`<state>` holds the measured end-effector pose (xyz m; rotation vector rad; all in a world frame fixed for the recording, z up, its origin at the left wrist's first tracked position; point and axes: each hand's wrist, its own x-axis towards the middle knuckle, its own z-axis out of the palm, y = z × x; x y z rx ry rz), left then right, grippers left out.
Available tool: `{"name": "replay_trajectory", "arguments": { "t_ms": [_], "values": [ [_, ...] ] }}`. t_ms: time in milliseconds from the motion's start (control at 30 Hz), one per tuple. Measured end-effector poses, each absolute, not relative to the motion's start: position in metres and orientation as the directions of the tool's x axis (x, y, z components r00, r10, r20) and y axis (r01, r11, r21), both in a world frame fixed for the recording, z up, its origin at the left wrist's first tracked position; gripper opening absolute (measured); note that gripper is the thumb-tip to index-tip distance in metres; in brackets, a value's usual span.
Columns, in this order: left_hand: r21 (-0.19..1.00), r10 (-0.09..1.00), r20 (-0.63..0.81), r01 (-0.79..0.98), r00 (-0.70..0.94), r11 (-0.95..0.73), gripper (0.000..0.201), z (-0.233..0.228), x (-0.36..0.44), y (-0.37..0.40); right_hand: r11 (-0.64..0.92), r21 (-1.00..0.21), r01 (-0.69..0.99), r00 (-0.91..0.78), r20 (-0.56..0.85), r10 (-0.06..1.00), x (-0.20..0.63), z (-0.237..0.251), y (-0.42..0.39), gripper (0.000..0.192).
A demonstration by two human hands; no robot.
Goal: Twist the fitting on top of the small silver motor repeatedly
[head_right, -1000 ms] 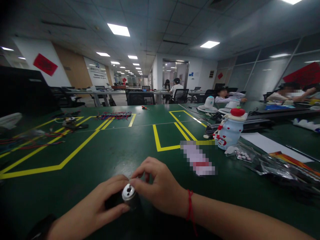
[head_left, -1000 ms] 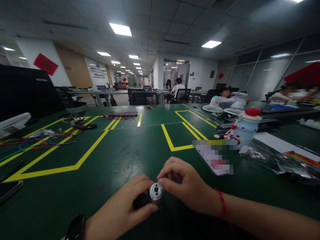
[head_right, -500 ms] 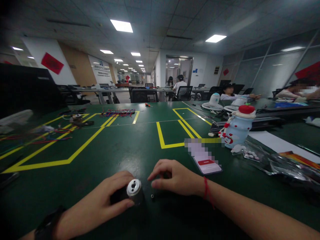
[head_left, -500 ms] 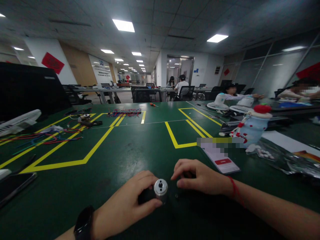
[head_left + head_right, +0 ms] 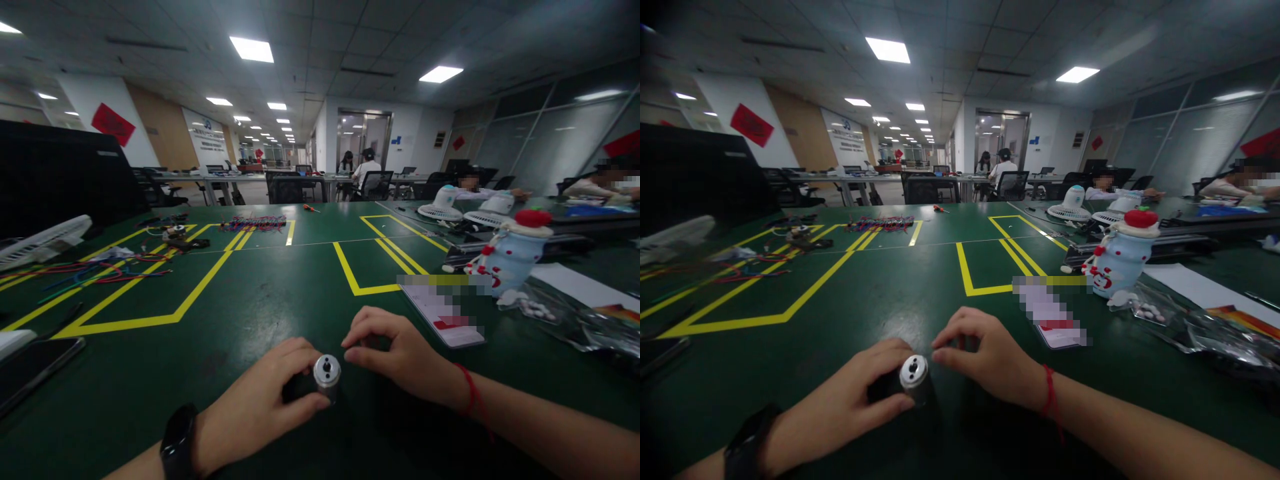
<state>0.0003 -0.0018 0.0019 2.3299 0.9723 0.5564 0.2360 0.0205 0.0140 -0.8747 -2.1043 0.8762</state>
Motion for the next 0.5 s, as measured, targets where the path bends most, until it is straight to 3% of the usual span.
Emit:
{"name": "replay_trajectory", "arguments": {
  "t_ms": [167, 500],
  "values": [
    [0.625, 0.74, 0.178, 0.506, 0.648, -0.594, 0.014, 0.001, 0.001, -0.002, 0.628, -0.725, 0.284, -0.55, 0.413, 0.726, 0.217, 0.021, 0.01, 0.01],
    [0.633, 0.737, 0.179, 0.497, 0.651, -0.593, 0.018, 0.001, 0.001, -0.003, 0.597, -0.727, 0.34, -0.587, 0.332, 0.739, 0.216, 0.028, 0.006, 0.012]
  ]
}}
